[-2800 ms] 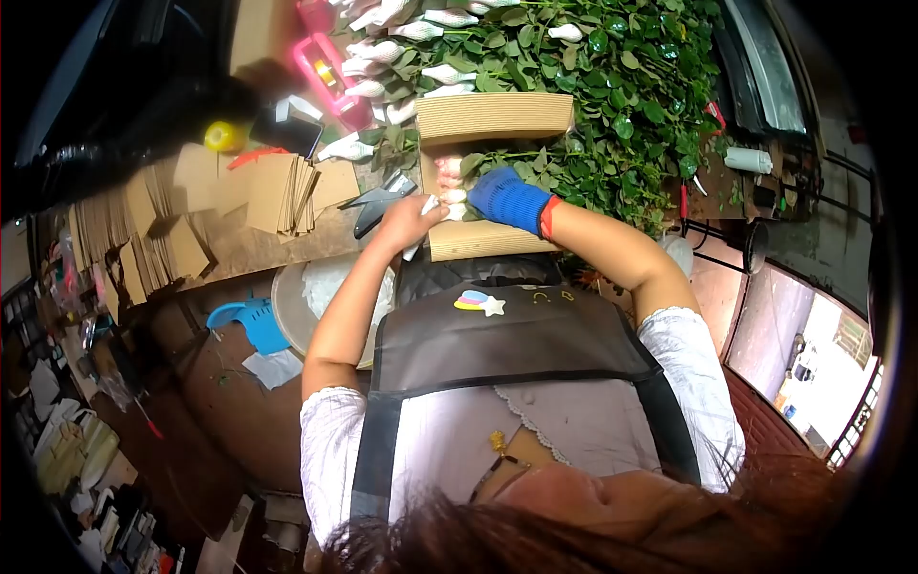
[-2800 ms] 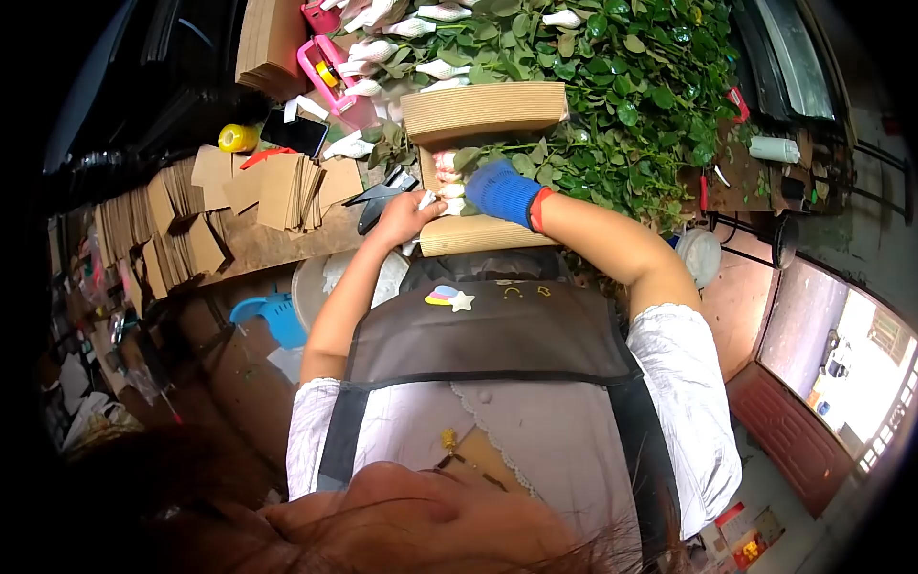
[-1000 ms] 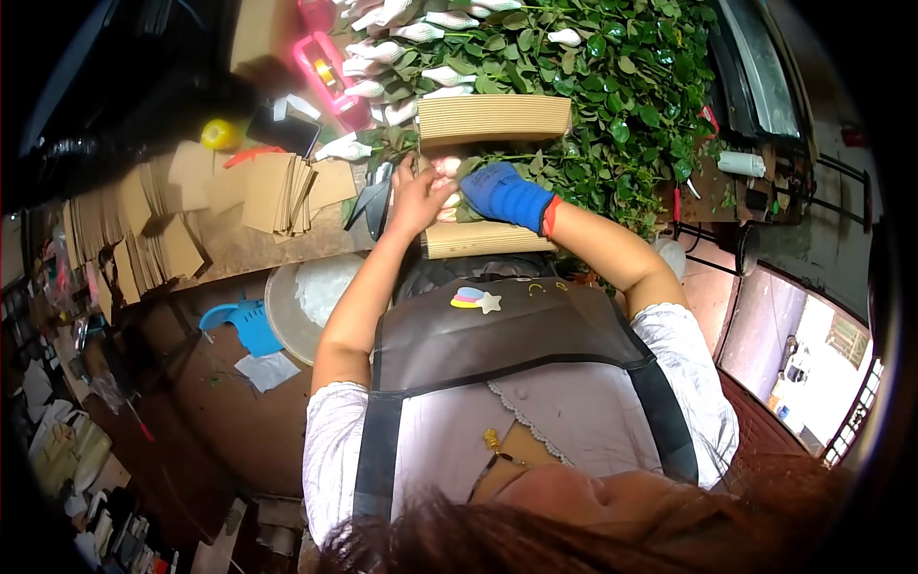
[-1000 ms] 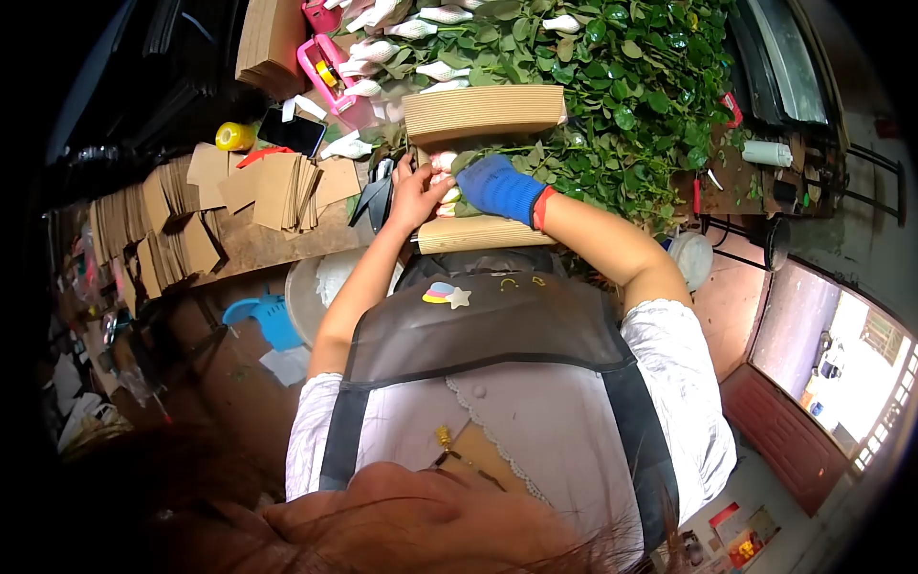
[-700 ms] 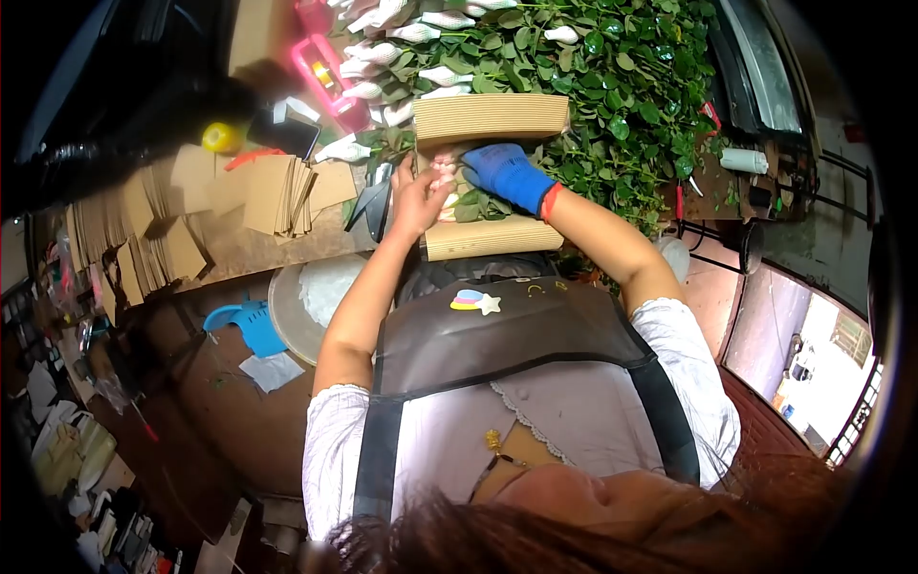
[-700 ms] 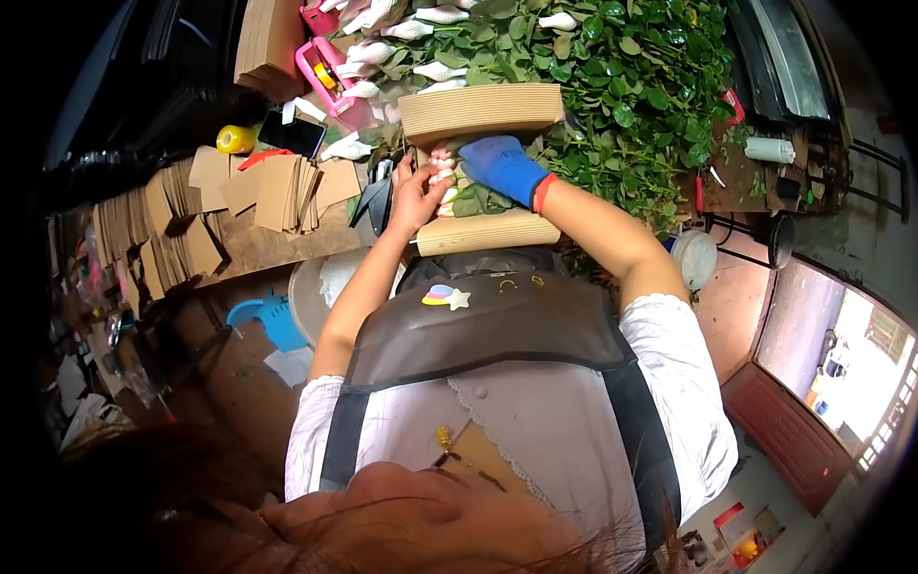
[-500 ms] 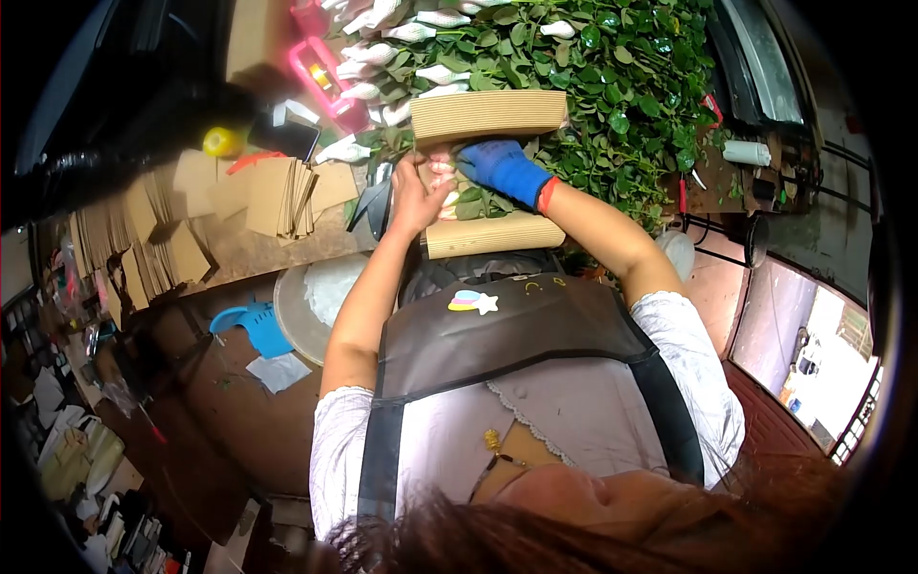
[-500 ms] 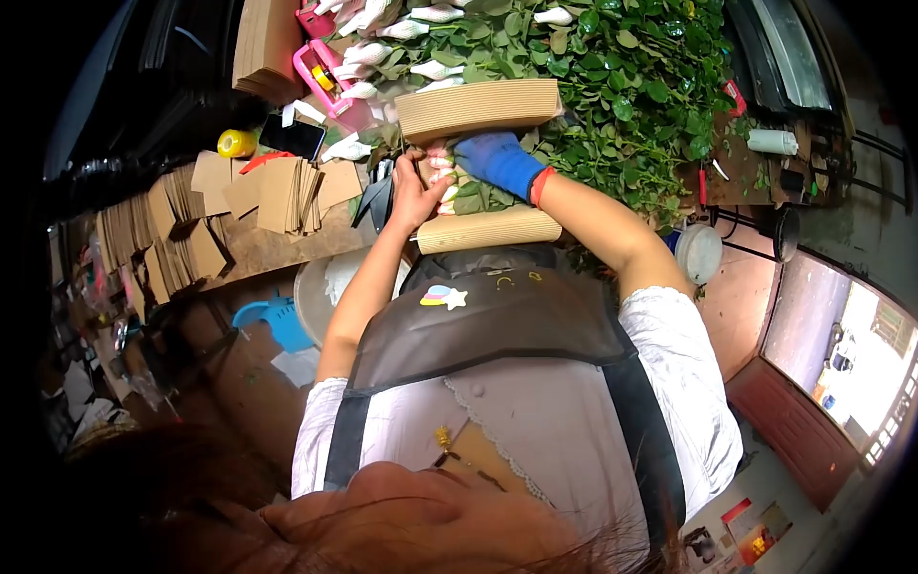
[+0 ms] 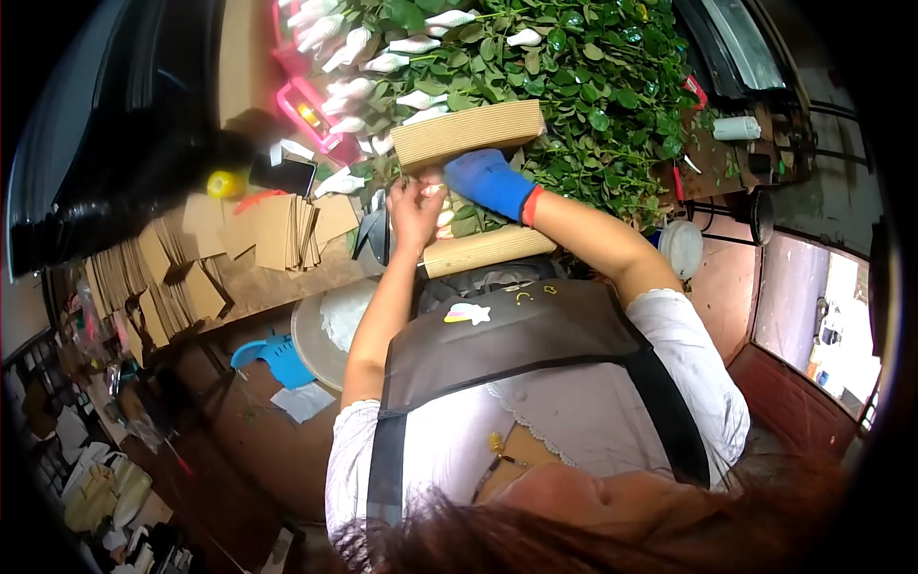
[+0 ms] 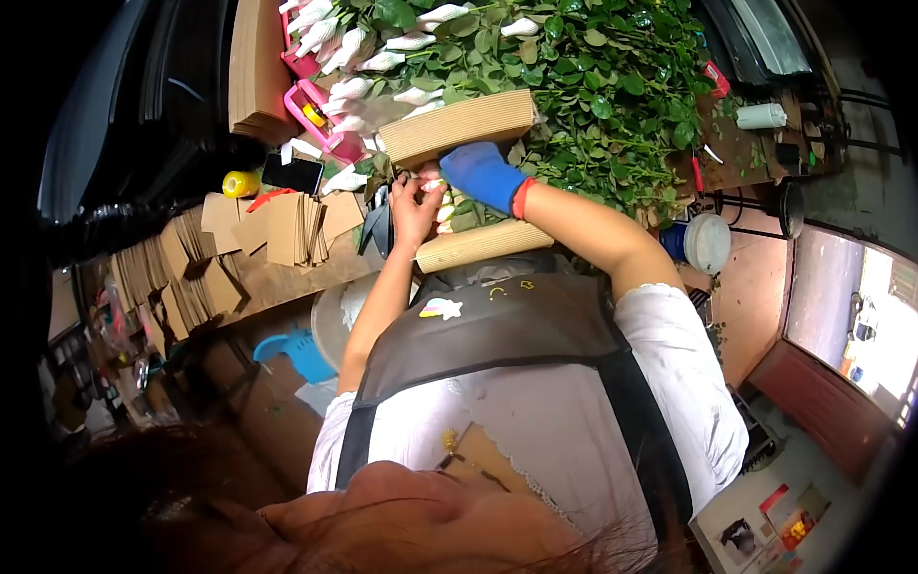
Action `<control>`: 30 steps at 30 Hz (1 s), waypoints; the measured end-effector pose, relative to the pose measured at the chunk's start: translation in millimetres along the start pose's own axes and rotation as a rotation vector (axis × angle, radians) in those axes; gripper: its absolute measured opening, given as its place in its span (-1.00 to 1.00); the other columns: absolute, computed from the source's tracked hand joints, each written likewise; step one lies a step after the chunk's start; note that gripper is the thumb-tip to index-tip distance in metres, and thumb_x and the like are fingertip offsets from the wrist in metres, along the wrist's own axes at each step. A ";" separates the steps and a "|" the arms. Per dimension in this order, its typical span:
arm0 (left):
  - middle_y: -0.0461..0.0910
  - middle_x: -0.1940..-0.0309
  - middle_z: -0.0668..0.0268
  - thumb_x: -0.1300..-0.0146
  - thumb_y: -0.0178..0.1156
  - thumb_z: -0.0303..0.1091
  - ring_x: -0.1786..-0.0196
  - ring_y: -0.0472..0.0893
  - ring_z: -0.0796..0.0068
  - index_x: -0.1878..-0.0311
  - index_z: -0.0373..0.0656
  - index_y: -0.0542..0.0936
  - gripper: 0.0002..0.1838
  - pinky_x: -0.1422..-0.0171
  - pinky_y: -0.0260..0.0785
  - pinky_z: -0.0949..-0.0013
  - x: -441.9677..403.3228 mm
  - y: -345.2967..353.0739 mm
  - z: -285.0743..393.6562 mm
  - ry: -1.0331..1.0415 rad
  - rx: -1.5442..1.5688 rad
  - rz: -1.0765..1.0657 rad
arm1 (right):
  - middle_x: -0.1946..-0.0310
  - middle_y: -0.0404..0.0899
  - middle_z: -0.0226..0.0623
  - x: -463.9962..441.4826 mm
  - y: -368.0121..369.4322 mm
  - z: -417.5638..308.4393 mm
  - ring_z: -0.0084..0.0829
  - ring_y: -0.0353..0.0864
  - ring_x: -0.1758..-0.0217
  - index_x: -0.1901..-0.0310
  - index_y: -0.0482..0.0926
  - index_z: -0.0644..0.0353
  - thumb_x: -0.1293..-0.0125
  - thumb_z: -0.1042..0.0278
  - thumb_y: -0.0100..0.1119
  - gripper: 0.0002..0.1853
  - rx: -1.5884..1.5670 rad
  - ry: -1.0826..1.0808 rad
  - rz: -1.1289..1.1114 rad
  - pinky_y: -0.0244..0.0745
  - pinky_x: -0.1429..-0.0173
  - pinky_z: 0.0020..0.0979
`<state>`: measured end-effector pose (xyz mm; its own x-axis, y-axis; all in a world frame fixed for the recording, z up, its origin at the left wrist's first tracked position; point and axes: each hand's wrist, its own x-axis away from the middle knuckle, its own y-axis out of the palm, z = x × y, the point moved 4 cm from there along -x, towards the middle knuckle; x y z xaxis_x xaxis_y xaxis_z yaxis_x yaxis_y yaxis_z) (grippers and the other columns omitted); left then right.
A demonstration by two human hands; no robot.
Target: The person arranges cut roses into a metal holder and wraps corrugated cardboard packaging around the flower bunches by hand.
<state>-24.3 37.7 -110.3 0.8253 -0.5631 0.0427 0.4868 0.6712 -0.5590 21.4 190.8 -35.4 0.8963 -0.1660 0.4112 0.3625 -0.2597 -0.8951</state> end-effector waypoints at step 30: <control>0.65 -0.05 -0.09 -0.37 0.19 -0.02 -0.11 0.63 0.05 -0.14 -0.47 0.58 -0.41 -0.26 0.39 0.22 -213.6 -257.2 -35.7 -0.192 -0.033 0.782 | 0.23 0.68 -0.09 124.6 -23.9 -17.4 -0.04 0.67 0.20 -0.16 0.61 0.09 -0.34 0.29 0.17 -0.64 -0.425 -0.216 0.452 0.56 0.10 -0.10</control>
<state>-336.1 -31.9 -5.2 0.9599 0.1581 -0.2315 -0.2582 0.8204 -0.5102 120.0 159.8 40.3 0.9837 -0.1639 -0.0734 -0.1551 -0.5698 -0.8070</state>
